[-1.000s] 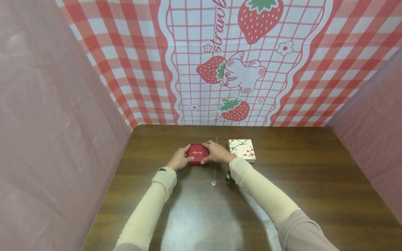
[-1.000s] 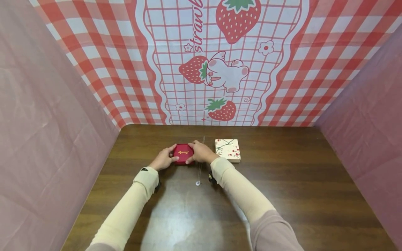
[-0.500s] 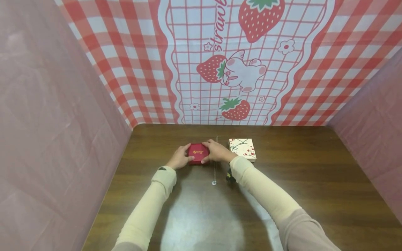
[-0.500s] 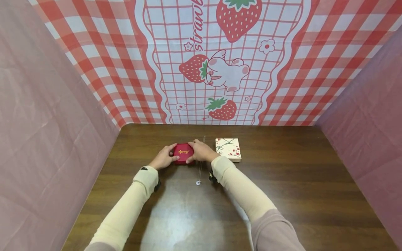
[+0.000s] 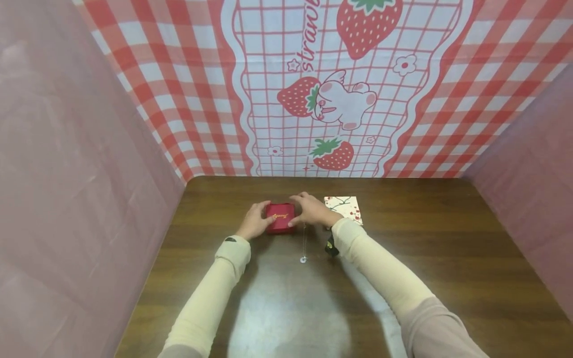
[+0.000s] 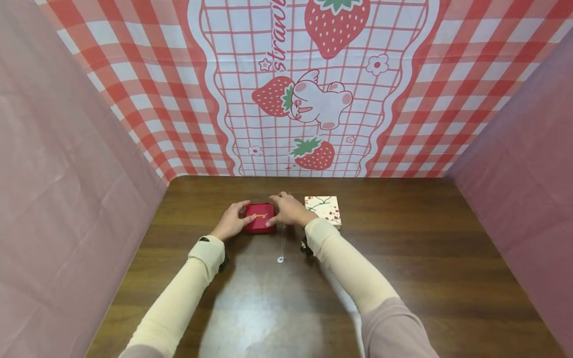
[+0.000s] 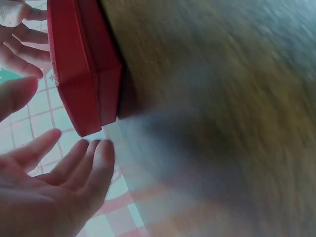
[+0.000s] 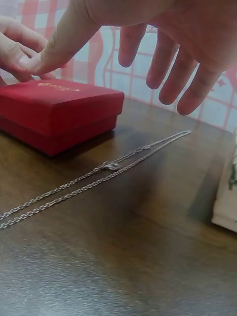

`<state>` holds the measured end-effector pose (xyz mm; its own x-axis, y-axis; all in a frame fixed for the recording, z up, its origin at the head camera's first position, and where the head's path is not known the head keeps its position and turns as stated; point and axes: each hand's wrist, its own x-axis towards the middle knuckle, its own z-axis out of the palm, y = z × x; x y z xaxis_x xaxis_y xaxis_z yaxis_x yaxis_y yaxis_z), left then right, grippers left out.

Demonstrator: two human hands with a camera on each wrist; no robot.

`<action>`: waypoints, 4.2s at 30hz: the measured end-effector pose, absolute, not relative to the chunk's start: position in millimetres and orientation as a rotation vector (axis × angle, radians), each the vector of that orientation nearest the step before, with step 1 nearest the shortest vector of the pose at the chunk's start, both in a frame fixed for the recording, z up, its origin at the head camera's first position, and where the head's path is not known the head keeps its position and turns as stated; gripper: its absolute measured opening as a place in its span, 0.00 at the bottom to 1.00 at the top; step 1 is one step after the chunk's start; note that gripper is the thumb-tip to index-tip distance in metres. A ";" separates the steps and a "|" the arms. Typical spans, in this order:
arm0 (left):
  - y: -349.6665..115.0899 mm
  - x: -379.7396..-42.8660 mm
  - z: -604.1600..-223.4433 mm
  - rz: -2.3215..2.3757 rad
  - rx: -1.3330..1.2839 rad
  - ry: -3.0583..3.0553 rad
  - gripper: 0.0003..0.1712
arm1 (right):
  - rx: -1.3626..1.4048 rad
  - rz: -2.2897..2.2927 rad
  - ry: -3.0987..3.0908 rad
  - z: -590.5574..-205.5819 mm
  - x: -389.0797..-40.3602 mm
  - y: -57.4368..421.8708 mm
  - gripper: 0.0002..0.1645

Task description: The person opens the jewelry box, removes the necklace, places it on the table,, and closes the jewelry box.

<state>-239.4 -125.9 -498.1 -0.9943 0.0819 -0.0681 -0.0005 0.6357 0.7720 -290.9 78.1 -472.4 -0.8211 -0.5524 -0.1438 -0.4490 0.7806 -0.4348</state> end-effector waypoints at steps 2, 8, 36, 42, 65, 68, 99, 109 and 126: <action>-125.8 -239.8 -497.0 1.330 0.081 2.779 0.32 | -0.789 -0.557 2.717 -471.2 -292.0 80.4 0.57; -122.8 -241.3 -494.6 1.415 0.149 2.857 0.30 | -0.781 -0.577 2.722 -463.5 -293.6 93.3 0.57; -79.4 -241.1 -474.0 1.539 0.300 2.794 0.27 | -0.621 -0.652 2.763 -453.5 -290.9 180.8 0.58; -62.2 -241.4 -471.9 1.614 0.326 2.737 0.26 | -0.629 -0.640 2.794 -462.1 -293.1 189.9 0.59; -6.3 -240.6 -489.8 1.309 0.224 2.647 0.30 | -0.555 -0.641 2.739 -482.1 -297.3 215.3 0.65; -2.7 -241.2 -492.6 1.289 0.211 2.637 0.31 | -0.548 -0.637 2.741 -481.9 -297.2 215.6 0.65; 17.4 -248.8 -502.6 1.283 0.196 2.541 0.38 | -0.549 -0.574 2.752 -489.6 -291.8 210.4 0.70; 16.0 -247.9 -504.8 1.301 0.273 2.511 0.49 | -0.584 -0.643 2.770 -489.9 -288.0 212.7 0.67; 14.0 -246.1 -506.5 1.295 0.286 2.579 0.39 | -0.669 -0.720 2.726 -479.0 -280.8 224.1 0.64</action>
